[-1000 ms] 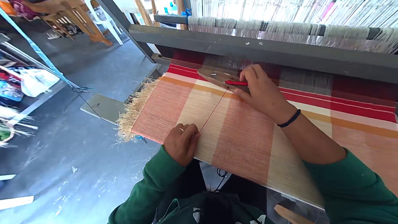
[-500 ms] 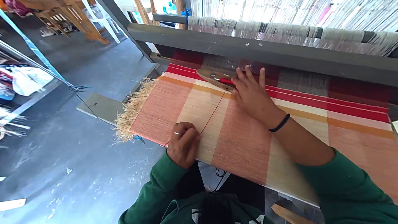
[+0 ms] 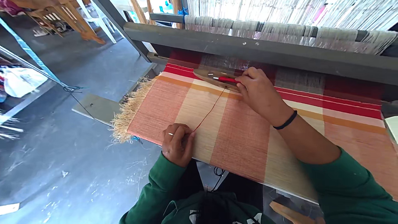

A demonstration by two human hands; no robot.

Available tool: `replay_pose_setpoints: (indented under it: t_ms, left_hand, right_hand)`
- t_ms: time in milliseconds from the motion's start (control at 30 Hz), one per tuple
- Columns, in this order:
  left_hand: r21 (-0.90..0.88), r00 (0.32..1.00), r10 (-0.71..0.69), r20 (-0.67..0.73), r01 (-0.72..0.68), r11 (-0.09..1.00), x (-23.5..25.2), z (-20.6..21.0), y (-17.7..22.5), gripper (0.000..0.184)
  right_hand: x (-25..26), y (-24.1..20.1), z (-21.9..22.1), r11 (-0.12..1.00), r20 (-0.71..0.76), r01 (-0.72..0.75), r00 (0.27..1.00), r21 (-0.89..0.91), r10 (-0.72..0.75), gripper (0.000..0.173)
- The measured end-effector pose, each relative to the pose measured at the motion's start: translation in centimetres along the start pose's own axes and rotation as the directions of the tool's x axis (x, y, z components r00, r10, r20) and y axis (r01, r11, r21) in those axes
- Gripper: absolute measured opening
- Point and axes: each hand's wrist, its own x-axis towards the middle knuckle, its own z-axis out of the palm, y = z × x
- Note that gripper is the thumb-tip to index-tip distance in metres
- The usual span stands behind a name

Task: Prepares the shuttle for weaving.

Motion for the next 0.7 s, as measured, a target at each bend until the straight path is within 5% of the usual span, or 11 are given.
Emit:
replay_pose_setpoints:
  t_ms: [333, 700]
  left_hand:
    - [0.154, 0.996, 0.070, 0.047, -0.077, 0.985, -0.1, 0.1, 0.4, 0.026]
    - [0.201, 0.994, 0.103, 0.031, -0.107, 0.974, -0.1, 0.5, 0.7, 0.026]
  right_hand:
    - [0.8, 1.3, -0.4, 0.982, -0.019, -0.186, 0.982, 0.040, 0.187, 0.015]
    - [1.4, 1.3, 1.6, 0.997, -0.089, 0.026, 0.996, 0.074, -0.019, 0.019]
